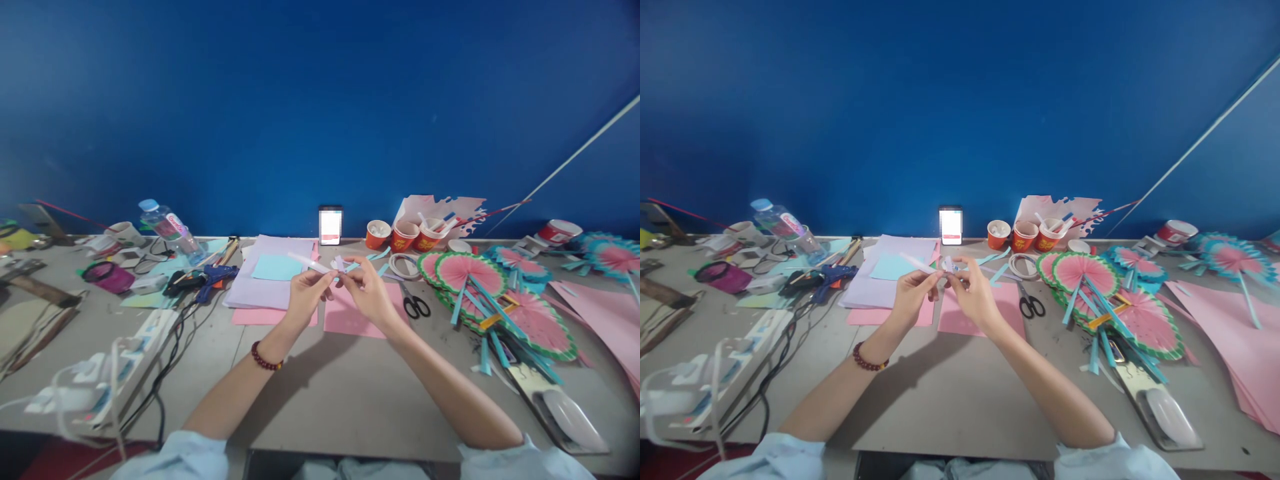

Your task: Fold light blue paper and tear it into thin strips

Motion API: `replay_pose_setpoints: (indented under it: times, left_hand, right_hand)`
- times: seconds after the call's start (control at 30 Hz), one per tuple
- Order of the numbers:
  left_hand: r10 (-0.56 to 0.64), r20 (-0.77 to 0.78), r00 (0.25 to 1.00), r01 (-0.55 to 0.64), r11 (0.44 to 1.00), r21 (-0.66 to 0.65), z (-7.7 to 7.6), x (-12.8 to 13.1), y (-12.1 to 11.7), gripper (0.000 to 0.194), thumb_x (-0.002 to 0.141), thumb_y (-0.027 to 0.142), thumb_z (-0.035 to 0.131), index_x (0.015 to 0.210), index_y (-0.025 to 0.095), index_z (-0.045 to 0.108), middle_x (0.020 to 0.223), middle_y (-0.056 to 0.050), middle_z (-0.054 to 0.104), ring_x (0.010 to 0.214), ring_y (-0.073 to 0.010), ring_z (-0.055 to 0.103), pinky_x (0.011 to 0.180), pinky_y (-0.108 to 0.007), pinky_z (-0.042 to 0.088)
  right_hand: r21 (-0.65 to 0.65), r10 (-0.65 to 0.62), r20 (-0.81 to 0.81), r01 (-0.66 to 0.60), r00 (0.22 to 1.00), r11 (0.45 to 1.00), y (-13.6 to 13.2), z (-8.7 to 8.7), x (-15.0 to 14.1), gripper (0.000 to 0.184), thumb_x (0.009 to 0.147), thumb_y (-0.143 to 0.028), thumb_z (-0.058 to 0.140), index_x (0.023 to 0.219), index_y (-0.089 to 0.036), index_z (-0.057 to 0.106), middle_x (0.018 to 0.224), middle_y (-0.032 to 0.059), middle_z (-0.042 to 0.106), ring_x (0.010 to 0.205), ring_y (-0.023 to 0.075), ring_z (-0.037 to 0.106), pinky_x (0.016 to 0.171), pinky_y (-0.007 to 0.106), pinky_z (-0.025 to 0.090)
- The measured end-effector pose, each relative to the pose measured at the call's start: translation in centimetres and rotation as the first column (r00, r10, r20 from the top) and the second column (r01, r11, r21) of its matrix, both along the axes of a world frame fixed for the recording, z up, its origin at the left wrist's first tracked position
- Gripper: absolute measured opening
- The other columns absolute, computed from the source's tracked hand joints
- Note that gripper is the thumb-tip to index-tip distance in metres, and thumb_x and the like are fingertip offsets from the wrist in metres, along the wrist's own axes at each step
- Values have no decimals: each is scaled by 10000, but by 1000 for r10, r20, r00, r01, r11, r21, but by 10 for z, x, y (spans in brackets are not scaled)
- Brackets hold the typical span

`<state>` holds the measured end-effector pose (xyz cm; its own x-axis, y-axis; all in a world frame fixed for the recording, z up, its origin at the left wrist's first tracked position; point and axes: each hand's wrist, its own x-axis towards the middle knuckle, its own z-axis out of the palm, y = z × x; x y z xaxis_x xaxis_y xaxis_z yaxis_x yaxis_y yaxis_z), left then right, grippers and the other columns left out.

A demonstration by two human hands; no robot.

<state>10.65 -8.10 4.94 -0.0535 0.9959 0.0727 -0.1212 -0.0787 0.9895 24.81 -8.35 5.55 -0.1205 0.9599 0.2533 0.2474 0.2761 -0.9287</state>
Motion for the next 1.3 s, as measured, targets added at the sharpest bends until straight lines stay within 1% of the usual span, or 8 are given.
replay_pose_setpoints:
  times: [0.1,0.2,0.33,0.5,0.57,0.73,1.07,1.3]
  left_hand:
    - [-23,14,1000,23,1000,2,-1,-2,1,301,708,427,700,590,152,663,401,31,508,378,-76,451,457,-226,392]
    - [-38,25,999,38,999,-2,-4,-3,2,284,747,425,667,670,153,696,406,32,514,378,-71,454,470,-219,395]
    - [-60,70,996,59,998,12,-6,-2,4,378,805,477,574,713,135,705,465,-5,560,434,-91,501,478,-224,422]
    - [-78,-23,997,79,996,49,-5,-1,3,285,679,399,722,810,146,718,568,-10,605,452,-78,488,393,-183,378]
    - [-66,-65,996,71,996,62,-4,-1,2,282,682,383,721,841,151,718,607,-18,623,464,-78,496,384,-176,371]
    - [-1,-44,999,2,999,40,0,0,1,258,702,391,701,777,144,705,501,7,569,413,-72,479,374,-173,350]
    - [12,9,1000,-12,1000,23,5,1,-2,270,689,401,714,652,141,654,450,26,542,380,-68,461,405,-201,381]
    - [18,57,998,-17,1000,-13,4,1,-1,296,700,405,709,609,149,593,430,37,526,375,-72,476,430,-214,403]
  right_hand:
    - [-1,-7,12,7,1000,1000,0,1,1,287,843,-316,508,1105,-219,442,722,22,696,703,183,648,693,313,468]
    - [-7,-18,40,18,999,1000,0,1,1,286,843,-323,508,1103,-216,451,689,13,690,658,175,633,674,307,465]
    - [-2,-14,48,15,999,1000,-1,0,0,295,843,-326,501,1112,-213,461,682,9,691,631,166,620,662,299,456]
    - [7,-9,4,9,1000,1000,0,-2,-1,295,838,-313,501,1109,-201,465,690,18,688,677,176,637,665,292,453]
    - [13,-3,-2,3,1000,1000,0,-2,-1,298,844,-323,496,1114,-201,462,694,19,683,688,178,638,658,289,450]
    - [31,24,20,-25,1000,999,-3,0,-2,333,863,-381,479,1142,-200,453,669,12,660,702,185,632,661,294,443]
    - [32,8,31,-9,999,999,-4,-2,-2,306,853,-318,469,1138,-208,453,714,14,668,617,151,573,612,272,424]
    - [27,-12,56,11,998,1000,-1,-4,-3,301,864,-357,476,1131,-219,463,793,45,689,721,178,617,639,282,426]
